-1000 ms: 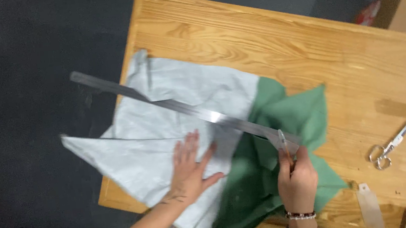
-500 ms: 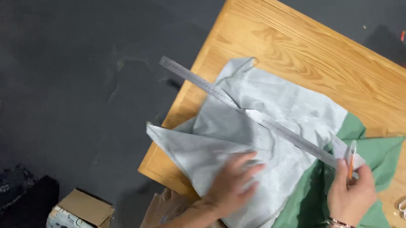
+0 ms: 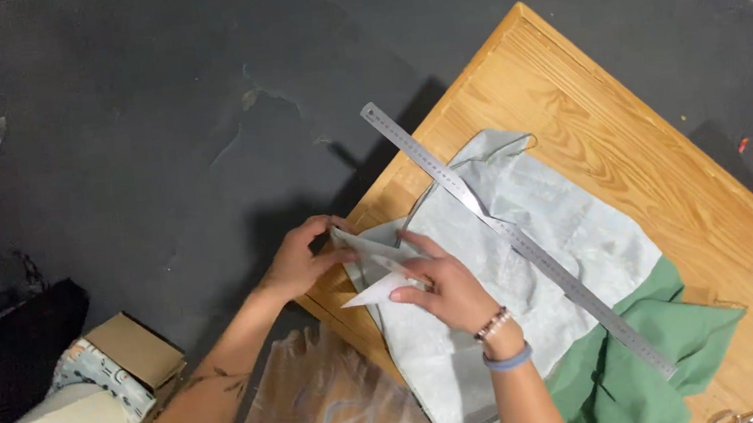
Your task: A person measures fabric using a ruler, marks it with a pen, and cuts out pattern pieces with scissors on a wooden workbench.
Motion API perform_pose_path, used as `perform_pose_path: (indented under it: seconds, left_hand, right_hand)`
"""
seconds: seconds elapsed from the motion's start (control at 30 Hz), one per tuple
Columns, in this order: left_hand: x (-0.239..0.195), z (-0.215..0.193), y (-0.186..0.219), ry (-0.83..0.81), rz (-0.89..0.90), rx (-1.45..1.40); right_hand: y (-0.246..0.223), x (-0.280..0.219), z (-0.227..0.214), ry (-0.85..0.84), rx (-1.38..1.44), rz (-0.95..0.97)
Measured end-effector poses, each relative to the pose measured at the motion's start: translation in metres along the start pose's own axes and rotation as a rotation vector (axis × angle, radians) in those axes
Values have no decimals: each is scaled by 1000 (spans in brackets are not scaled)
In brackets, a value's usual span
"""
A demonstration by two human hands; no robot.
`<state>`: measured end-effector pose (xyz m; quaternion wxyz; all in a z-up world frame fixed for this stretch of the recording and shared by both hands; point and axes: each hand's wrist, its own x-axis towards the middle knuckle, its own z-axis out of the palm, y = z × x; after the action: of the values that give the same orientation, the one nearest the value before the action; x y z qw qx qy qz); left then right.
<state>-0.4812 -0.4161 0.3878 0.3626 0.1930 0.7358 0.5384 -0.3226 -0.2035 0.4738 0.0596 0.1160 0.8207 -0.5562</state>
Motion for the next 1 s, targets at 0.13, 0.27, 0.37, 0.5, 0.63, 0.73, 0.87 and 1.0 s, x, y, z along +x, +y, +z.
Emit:
perform_pose_path:
  seconds: [0.13,0.27,0.37,0.5,0.63,0.73,0.87,1.0]
  left_hand:
    - [4,13,28,-67,175,57]
    - [-1,39,42,-65,222,-54]
    - [-16,69,38,-198,45,-140]
    - [-43,120,12,-197,-4,-170]
    - [-55,159,2,2,65,-42]
    - [-94,196,1,432,45,-14]
    - [-105,218,-36,611,-93,-241]
    - [-109,225,-58,742,-286,-506]
  right_hand:
    - [17,-5,-6,-125,-175,95]
    - [26,-44,-29,-59,-196,213]
    - [62,-85,-50,67,-159,267]
    - [84,-118,-83,180,-257,322]
    - [73,-122,-111,123,-382,397]
    - [67,-102,-110,44,-495,325]
    - [74,-44,-76,-16,-605,193]
    - [101,10,-35,-191,-836,50]
